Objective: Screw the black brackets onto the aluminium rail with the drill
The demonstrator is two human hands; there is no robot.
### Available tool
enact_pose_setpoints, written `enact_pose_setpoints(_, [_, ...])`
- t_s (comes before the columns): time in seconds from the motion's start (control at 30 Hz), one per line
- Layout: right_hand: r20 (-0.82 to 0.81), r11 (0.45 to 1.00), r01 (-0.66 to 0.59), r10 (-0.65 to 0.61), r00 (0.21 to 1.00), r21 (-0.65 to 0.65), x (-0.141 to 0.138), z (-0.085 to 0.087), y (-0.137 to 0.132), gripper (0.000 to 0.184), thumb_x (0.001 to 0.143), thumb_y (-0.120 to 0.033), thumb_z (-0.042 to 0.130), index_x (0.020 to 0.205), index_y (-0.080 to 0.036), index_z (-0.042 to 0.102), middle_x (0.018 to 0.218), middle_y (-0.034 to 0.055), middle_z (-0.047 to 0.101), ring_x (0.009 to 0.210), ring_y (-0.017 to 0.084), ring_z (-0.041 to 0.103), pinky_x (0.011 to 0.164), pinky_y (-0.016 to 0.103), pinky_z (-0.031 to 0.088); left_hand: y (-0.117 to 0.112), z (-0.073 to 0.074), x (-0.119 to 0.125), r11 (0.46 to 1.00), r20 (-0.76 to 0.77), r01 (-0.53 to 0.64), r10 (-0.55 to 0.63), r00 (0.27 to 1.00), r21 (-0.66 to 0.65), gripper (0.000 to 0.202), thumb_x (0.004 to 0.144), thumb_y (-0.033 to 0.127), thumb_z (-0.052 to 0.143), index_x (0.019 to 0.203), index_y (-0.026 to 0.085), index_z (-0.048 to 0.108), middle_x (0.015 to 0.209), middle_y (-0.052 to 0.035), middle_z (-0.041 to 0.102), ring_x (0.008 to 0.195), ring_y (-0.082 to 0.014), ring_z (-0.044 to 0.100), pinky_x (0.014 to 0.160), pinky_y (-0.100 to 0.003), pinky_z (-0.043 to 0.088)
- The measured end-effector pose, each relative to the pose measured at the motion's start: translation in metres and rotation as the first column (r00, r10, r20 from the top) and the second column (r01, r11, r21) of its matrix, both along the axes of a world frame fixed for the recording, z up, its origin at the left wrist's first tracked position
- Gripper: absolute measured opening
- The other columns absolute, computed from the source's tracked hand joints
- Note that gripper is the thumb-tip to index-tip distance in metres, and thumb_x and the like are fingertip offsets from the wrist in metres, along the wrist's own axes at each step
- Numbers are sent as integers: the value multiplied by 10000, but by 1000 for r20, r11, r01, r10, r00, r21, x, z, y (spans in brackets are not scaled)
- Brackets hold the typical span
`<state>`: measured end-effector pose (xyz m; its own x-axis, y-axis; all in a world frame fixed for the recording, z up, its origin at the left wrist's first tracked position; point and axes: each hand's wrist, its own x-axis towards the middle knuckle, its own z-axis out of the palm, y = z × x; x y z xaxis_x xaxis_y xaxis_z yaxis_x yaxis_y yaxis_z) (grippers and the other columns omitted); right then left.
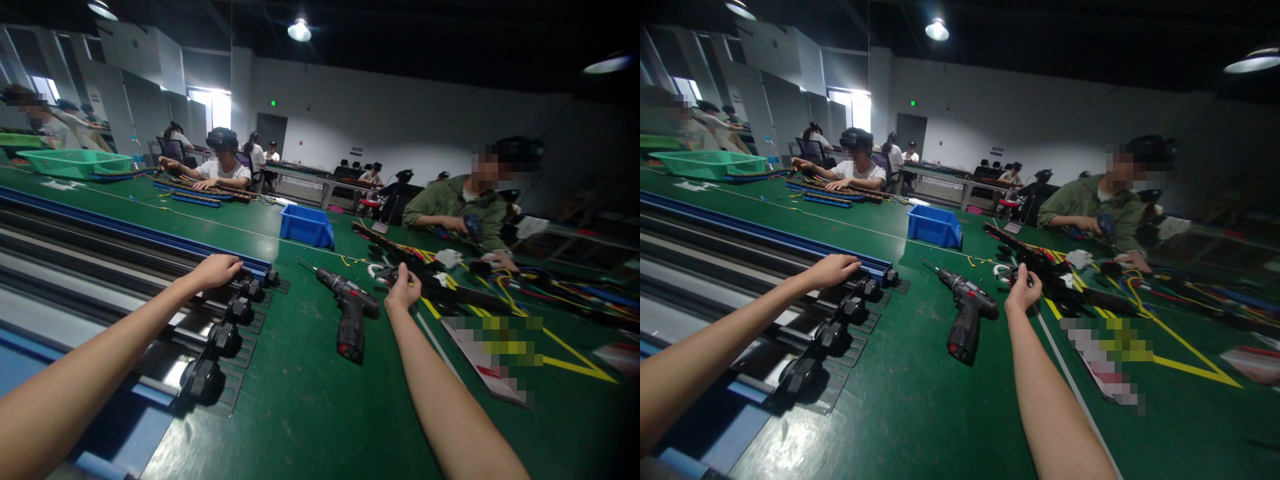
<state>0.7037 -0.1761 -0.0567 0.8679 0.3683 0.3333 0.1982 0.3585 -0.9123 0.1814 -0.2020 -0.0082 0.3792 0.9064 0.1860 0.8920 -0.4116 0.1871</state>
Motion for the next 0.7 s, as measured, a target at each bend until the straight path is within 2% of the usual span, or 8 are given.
enact_pose_setpoints(0.1, [125,997,-77,80,989,-30,-8,2,-3,734,643,-608,743,1163,-116,585,1079,115,659,951,235,653,859,359,544,0,1,0,1000,2,0,0,1000,-5,486,959,501,299,925,206,684,986,-95,727,957,-274,659,748,-304,417])
enact_pose_setpoints(0.17, [201,984,-161,173,964,-74,-14,3,-5,705,640,-590,753,1141,-114,614,1063,116,673,964,235,654,900,368,521,-1,1,0,1000,5,-2,2,1000,-11,488,958,503,299,944,206,686,1004,-98,726,971,-277,656,762,-309,419])
enact_pose_setpoints(0.23, [261,955,-260,290,921,-143,-19,3,-6,668,628,-581,763,1092,-114,649,1028,120,691,942,240,663,882,374,524,-1,2,1,1000,7,-12,12,1000,-21,487,955,504,304,954,205,689,1012,-101,726,982,-278,654,777,-310,421])
enact_pose_setpoints(0.37, [305,855,-407,500,811,-321,-27,3,-8,655,558,-555,811,1039,-128,688,944,112,723,850,238,680,787,368,543,-1,2,1,999,6,-16,16,1000,-27,487,955,505,305,941,203,687,1012,-102,725,970,-270,655,781,-305,423])
enact_pose_setpoints(0.47, [301,793,-430,576,760,-433,-29,3,-9,668,544,-553,818,1050,-135,697,895,102,734,797,238,682,740,371,542,-1,2,1,1000,2,-10,10,1000,-24,490,957,503,302,946,204,689,1017,-102,723,965,-266,655,785,-303,426])
enact_pose_setpoints(0.7, [338,726,-384,634,696,-571,-29,11,-14,510,547,-521,825,897,-154,766,915,97,748,887,276,670,867,414,484,1,-2,-1,1000,8,11,-11,1000,-3,496,960,500,294,966,200,689,1027,-105,719,978,-268,653,789,-308,428])
